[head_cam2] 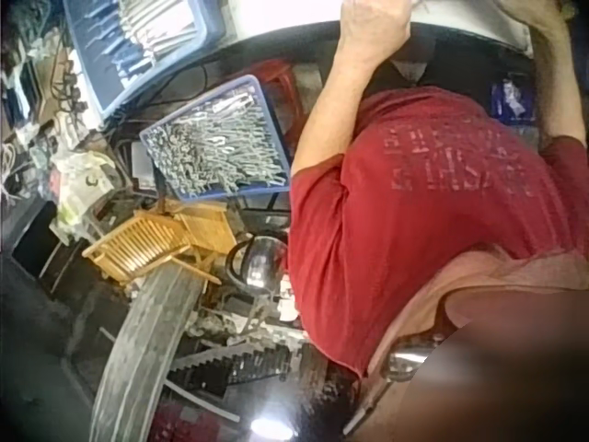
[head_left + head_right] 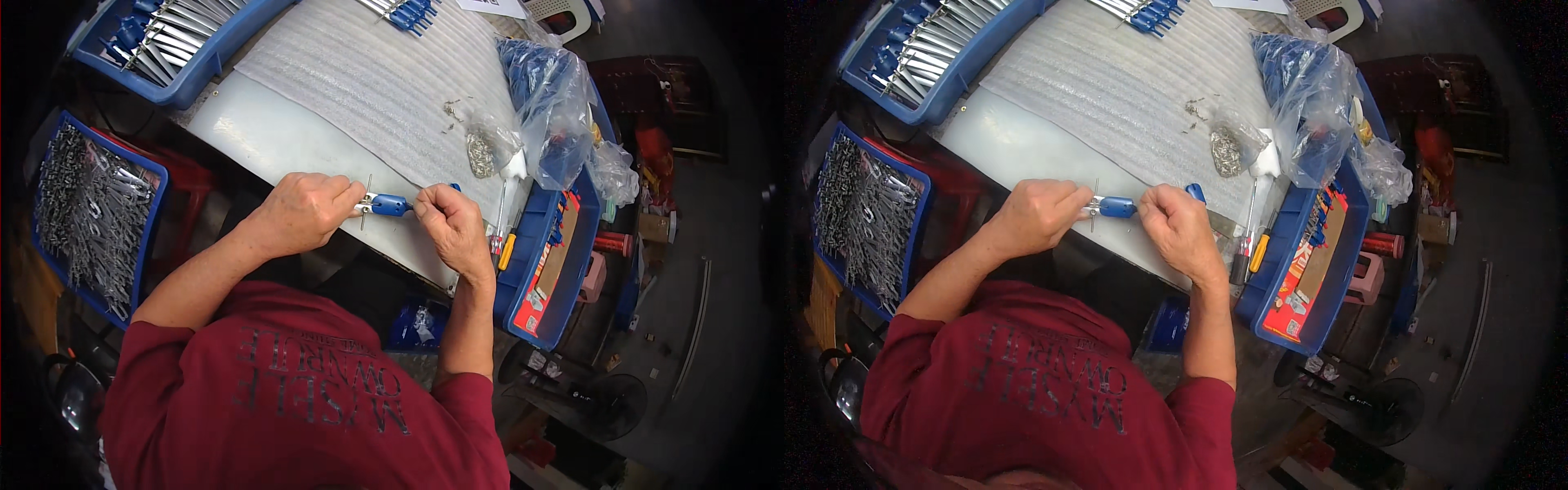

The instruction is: Assembling small hand tools by inserting metal bits into plastic handles.

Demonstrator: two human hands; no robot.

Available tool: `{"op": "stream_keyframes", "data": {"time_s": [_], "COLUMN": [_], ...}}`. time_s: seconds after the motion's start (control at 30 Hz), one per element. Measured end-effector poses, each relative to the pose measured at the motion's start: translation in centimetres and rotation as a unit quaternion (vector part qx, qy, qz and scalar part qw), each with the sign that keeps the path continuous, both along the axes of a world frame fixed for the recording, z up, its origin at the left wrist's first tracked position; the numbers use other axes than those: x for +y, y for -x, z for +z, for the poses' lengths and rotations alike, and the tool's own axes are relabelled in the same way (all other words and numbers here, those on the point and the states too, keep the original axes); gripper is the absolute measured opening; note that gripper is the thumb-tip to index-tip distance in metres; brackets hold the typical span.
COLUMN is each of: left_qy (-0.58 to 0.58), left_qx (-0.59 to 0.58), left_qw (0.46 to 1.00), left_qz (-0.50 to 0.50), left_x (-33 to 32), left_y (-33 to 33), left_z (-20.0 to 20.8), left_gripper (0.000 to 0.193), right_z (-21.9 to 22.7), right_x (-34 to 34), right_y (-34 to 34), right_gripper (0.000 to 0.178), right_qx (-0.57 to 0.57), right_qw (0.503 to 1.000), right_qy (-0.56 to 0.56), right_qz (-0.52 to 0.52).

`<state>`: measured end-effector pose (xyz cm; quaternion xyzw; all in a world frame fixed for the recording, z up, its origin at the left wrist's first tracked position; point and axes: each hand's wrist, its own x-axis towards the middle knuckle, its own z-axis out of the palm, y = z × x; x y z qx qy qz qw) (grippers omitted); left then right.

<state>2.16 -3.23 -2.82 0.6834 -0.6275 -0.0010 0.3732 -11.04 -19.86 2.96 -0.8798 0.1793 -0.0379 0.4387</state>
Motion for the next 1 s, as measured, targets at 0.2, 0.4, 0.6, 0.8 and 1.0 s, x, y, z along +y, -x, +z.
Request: {"op": "stream_keyframes", "data": {"time_s": [0.2,0.4,0.6,0.8,1.0], "left_qy": [-0.008,-0.008,-0.004,-0.01,-0.014], "left_qx": [0.007,0.008,0.01,0.005,0.003], "left_qw": [1.0,1.0,1.0,1.0,1.0], "left_qz": [0.0,-0.001,-0.005,-0.008,-0.006], "left_x": [-0.2,-0.2,-0.2,-0.2,-0.3], "left_y": [0.0,-0.1,-0.1,-0.1,-0.1], "left_z": [0.3,0.5,0.6,0.7,0.8], "left_gripper": [0.017,0.017,0.017,0.017,0.017], "right_z": [-0.4,-0.6,-1.2,-1.4,-1.2], "right_x": [-0.1,0.1,0.2,0.2,0.5], "right_y": [0.8,1.1,0.9,1.2,1.3], "right_gripper": [0.012,0.01,0.01,0.01,0.011], "right_qx": [-0.001,0.0,-0.058,-0.077,-0.07], "right_qw": [0.996,0.993,0.996,0.994,0.995], "right_qy": [-0.061,-0.081,0.015,0.034,0.01], "right_qz": [-0.063,-0.081,-0.069,-0.075,-0.073]}}
